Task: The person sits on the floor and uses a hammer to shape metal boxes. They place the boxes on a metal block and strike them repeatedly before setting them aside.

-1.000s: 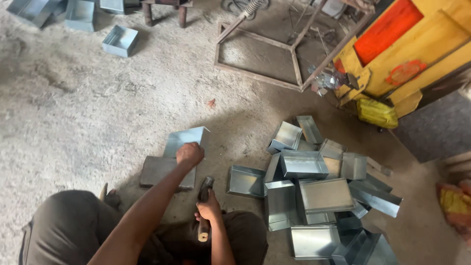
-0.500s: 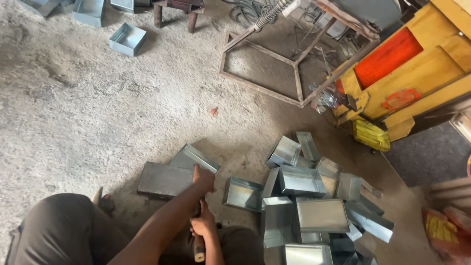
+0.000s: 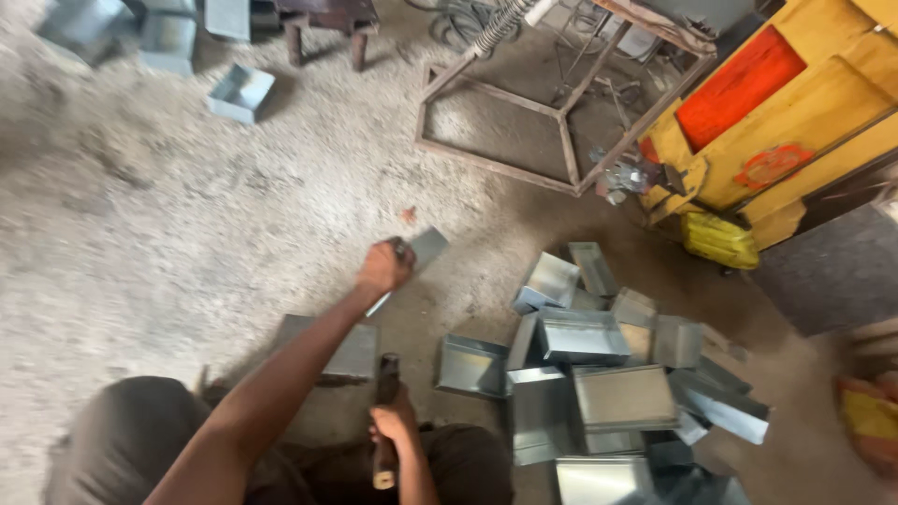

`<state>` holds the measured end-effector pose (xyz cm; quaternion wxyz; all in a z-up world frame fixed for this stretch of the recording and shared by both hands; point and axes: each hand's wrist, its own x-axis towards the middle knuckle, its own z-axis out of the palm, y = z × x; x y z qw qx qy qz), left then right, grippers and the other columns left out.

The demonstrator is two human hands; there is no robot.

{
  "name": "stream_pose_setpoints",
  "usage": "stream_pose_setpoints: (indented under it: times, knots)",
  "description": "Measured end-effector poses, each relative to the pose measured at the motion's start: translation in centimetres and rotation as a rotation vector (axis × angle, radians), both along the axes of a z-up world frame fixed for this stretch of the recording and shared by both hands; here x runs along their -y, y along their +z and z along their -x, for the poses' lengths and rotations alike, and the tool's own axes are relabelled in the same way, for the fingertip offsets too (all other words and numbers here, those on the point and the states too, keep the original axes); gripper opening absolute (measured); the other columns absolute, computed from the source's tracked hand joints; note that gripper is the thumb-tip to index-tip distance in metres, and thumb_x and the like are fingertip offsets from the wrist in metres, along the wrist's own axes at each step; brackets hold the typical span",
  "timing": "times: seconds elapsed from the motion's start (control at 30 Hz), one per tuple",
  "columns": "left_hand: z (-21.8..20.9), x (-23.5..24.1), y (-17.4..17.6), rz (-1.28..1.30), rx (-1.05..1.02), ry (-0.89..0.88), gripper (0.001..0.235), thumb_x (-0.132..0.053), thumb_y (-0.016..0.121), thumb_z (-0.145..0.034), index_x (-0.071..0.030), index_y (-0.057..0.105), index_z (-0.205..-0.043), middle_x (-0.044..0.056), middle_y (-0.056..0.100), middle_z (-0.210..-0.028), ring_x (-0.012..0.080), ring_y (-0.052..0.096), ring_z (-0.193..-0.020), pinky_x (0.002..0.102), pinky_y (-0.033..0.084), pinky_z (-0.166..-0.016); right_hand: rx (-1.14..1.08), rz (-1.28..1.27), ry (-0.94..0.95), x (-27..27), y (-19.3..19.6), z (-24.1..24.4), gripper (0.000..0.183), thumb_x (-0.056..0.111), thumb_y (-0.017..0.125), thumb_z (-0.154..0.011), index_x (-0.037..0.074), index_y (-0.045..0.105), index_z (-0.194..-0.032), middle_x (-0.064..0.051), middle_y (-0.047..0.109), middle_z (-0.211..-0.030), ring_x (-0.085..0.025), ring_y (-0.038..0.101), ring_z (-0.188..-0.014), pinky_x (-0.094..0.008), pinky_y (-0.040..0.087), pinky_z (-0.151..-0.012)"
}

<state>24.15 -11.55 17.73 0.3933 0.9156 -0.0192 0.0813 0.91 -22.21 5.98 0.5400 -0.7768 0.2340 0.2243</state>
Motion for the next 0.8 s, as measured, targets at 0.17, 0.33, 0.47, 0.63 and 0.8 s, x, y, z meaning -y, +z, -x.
stream_pose_setpoints:
  times: [0.17,0.33,0.47,0.63,0.8]
  knots:
    - [11.7,2.6,-2.0,-0.749,0.252,-0.164,0.025,-0.033,0.064,-0.086,-0.011,0.073,-0.091,0.012,0.074,-0.085,0.0255,0.075,-0.077,0.041,0.058,-0.057,-0.032,0.063,0.119,1.1,-2.1,0.5,0.016,0.013,0.066,-0.089,0.001,0.062,-0.099,-0.012,0.065,-0.064,-0.023,0.064,-0.049,-0.04,0.054,-0.044]
    - [19.3,1.1,-5.6,-0.627,-0.141,-0.244,0.022,-0.025,0.058,-0.098,-0.012,0.074,-0.106,0.009,0.075,-0.105,0.026,0.075,-0.098,0.04,0.06,-0.075,-0.036,-0.258,0.008,2.0,-2.7,-0.3,0.008,0.007,0.065,-0.094,0.001,0.06,-0.094,-0.012,0.062,-0.067,-0.023,0.061,-0.051,-0.042,0.051,-0.045]
    - [20.0,-2.9,-0.9,-0.55,-0.173,-0.252,0.072,-0.068,0.05,-0.091,-0.004,0.063,-0.123,0.018,0.064,-0.124,0.032,0.062,-0.116,0.044,0.049,-0.098,-0.081,-0.914,-0.248,4.0,-3.5,0.4,0.013,0.013,0.063,-0.096,0.002,0.06,-0.101,-0.015,0.065,-0.072,-0.026,0.062,-0.054,-0.04,0.053,-0.047]
    - [16.5,-11.1,-1.6,-0.578,-0.015,-0.039,0.075,-0.056,0.02,-0.103,-0.003,0.031,-0.155,0.018,0.031,-0.161,0.0336,0.027,-0.149,0.051,0.023,-0.119,0.154,-0.442,-0.331,4.2,2.4,1.0,0.028,0.006,0.065,-0.093,0.008,0.051,-0.117,-0.011,0.063,-0.075,-0.021,0.058,-0.051,-0.038,0.051,-0.045]
    - [16.5,-12.4,-3.3,-0.779,-0.114,-0.109,0.077,-0.056,0.016,-0.104,-0.005,0.019,-0.161,0.014,0.018,-0.169,0.0337,0.008,-0.157,0.054,0.005,-0.126,0.422,-0.388,-0.382,3.2,13.7,3.1,0.071,0.0,0.059,-0.089,0.026,0.032,-0.15,-0.006,0.068,-0.09,-0.014,0.059,-0.054,-0.034,0.051,-0.046]
